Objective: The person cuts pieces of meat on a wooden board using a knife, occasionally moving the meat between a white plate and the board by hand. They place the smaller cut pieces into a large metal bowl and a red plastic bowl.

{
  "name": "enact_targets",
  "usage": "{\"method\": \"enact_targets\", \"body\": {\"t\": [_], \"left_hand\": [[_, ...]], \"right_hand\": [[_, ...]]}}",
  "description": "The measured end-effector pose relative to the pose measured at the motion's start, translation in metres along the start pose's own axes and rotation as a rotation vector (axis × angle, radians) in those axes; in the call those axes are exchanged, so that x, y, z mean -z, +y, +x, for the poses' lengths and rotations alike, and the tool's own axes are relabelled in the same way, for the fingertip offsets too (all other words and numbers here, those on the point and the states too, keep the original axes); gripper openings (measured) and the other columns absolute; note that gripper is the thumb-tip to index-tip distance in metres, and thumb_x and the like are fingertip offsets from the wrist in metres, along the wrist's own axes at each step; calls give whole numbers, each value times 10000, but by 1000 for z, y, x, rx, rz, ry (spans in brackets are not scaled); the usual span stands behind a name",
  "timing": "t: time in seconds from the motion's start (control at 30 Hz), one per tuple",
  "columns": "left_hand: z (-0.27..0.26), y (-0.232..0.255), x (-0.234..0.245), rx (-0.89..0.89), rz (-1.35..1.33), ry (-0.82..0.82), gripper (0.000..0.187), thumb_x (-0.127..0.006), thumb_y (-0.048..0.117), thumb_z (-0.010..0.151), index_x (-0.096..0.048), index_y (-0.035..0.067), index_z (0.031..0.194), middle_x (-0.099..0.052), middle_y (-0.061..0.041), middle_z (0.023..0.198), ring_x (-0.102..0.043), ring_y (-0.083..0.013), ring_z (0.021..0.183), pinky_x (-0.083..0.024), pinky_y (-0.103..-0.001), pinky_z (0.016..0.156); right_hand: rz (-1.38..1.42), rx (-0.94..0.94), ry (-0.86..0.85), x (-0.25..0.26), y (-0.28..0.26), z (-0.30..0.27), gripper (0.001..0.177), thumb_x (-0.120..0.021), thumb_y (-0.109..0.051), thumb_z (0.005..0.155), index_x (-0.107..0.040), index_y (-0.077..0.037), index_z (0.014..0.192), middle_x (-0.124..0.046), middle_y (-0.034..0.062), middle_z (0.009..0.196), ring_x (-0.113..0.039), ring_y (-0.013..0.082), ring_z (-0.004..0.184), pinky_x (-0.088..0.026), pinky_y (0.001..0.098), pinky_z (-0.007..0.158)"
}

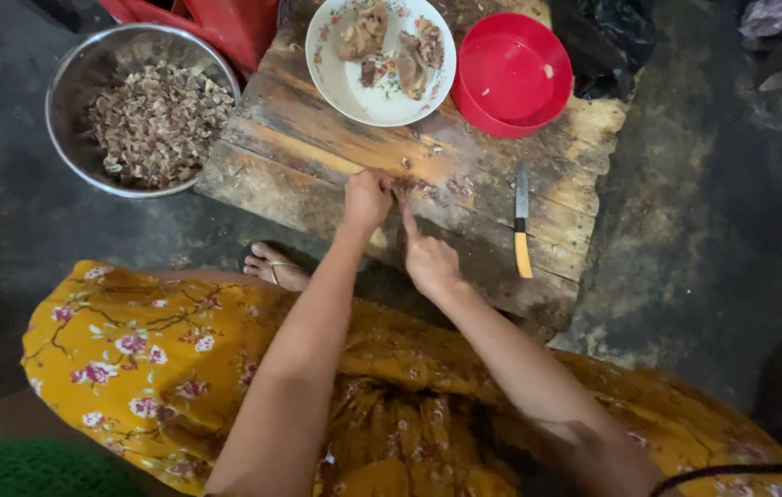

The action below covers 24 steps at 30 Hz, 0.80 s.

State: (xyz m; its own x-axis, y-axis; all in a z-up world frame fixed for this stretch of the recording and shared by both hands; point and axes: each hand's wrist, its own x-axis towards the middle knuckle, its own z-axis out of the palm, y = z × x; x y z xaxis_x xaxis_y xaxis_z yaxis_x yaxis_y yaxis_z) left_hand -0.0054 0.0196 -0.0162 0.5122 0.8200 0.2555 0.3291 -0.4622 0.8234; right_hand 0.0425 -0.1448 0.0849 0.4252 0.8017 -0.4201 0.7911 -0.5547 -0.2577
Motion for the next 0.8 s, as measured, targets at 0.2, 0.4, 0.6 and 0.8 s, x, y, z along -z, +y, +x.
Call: {"method": "enact_targets", "body": {"t": [0.2,0.4,0.6,0.8], "left_hand": [[-3,5,6,-88,9,-21,28,-677,18,744,-685,25,770,-684,-225,765,-679,-455,757,-552,-530,687],[-7,-5,4,27,188,20,140,-666,127,981,-677,53,1100,-685,-208,1211,-605,-435,1225,-497,-523,1053],[-3,53,-27,-288,96,-187,876,-798,521,840,-457,69,1509,-316,-290,1600,-273,-526,1473,-277,-610,1187],[14,71,-54,-572,337,-298,929,-823,568,595,-575,100,1358,-383,-310,1494,-296,-551,1381,-312,-603,1086]], "right_hand": [[-4,-6,59,-15,4,25,901,-422,-74,956,80,-293,1673,-723,313,975,-736,474,893,-567,613,820],[305,-64,38,15,40,-28,619,-419,-316,1114,-134,-359,1661,-735,308,904,-691,485,795,-545,586,787],[848,-274,322,76,56,-50,580,-472,-266,1081,-318,-297,1639,-686,327,1072,-647,458,747,-556,513,669],[776,-346,427,89,78,-49,593,-511,-289,1058,-352,-306,1629,-696,312,1020,-689,466,785,-570,521,734]]}}
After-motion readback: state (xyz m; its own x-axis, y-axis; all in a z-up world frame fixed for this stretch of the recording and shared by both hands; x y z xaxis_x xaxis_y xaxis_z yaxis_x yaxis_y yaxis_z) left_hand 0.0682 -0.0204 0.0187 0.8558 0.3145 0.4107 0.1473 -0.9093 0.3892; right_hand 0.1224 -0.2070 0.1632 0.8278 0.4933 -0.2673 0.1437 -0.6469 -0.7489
